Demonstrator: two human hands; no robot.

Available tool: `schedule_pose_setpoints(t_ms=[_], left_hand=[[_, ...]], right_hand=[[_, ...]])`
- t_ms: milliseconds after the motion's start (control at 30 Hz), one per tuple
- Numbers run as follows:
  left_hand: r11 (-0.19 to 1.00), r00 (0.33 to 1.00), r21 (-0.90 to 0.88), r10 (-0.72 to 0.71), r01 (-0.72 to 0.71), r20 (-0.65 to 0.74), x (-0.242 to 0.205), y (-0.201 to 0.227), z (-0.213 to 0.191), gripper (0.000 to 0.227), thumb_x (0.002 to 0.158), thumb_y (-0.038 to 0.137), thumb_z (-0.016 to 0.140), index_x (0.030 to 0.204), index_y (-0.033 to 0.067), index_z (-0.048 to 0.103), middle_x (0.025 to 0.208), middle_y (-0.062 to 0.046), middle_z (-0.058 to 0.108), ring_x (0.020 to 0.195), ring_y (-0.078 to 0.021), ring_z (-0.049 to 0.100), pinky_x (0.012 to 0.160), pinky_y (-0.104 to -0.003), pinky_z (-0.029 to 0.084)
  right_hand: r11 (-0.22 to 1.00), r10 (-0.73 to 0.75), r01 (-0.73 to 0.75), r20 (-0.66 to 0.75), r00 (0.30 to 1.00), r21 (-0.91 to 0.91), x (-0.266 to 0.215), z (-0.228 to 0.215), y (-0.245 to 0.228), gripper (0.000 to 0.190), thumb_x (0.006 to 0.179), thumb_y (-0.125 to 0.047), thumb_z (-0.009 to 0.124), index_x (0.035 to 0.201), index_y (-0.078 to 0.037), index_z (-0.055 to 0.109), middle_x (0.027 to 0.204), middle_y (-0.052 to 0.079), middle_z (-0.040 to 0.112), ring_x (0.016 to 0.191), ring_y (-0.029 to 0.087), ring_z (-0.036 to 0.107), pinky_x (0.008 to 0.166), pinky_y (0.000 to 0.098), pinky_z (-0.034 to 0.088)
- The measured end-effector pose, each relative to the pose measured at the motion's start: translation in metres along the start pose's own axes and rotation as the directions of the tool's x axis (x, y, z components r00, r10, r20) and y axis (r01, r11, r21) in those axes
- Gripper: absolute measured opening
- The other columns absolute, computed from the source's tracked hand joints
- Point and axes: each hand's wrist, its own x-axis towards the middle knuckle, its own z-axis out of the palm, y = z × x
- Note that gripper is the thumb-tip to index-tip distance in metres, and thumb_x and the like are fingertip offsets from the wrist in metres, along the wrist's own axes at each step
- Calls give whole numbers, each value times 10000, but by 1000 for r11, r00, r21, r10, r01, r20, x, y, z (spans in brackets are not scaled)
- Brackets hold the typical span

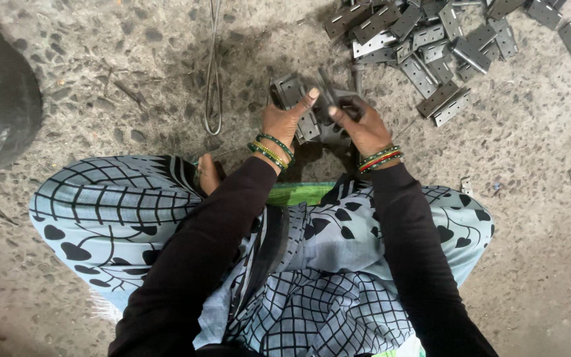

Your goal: The person sits on the floor and assembles small metal hinges by hand. They pick up hinge plates and pins from a pile, align them on a metal block, and press the pins into place using a hammer. The assembled hinges are placed into a separate pile.

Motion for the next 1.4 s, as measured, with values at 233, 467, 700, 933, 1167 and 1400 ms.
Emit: schedule_pose_setpoints(t_ms=[233,467,700,933,1167,1400], left_hand=[[989,994,-108,102,-98,27,-7,7,-1,971,565,420,991,1299,-31,543,1269,-204,644,1188,-320,636,964,-463,559],[997,998,-39,59,-60,-22,-1,-2,-2,1117,476,433,1003,1345,-10,458,1315,-189,609,1261,-320,579,1027,-518,466],[954,981,-299,86,-31,172,11,-12,-8,886,601,514,948,1232,-9,611,1234,-155,647,1197,-312,606,1020,-504,509],[931,995,-364,12,25,98,-18,15,-7,386,710,155,901,1003,12,695,902,-91,739,757,-223,718,676,-418,620],[926,993,-375,85,-46,88,-30,32,4,333,694,74,871,978,67,698,899,-52,730,755,-176,718,648,-394,621],[936,992,-342,110,-83,61,-15,17,-2,297,734,89,879,975,31,716,876,-61,744,748,-176,719,666,-369,615]], right_hand=[[999,48,-49,14,999,19,-1,0,4,504,1018,-452,640,1211,11,686,991,45,715,880,107,638,797,259,521],[999,43,-45,-183,982,-6,5,-2,1,477,1044,-402,624,1253,17,715,818,64,651,745,126,542,689,275,457],[456,-641,490,107,760,-743,-20,18,-63,543,986,-379,652,1292,70,648,1163,271,702,984,333,673,875,395,558],[830,-43,86,91,995,-551,12,-58,-16,389,1027,-419,581,1271,-148,719,1259,99,736,976,261,724,959,433,573],[368,280,-751,-705,652,-548,54,-218,182,767,715,-439,868,1212,63,570,1224,319,615,1137,462,612,939,505,510],[423,411,-879,-818,403,-220,51,-244,243,760,784,-550,855,1186,63,658,1118,247,709,1080,357,700,934,425,558]])
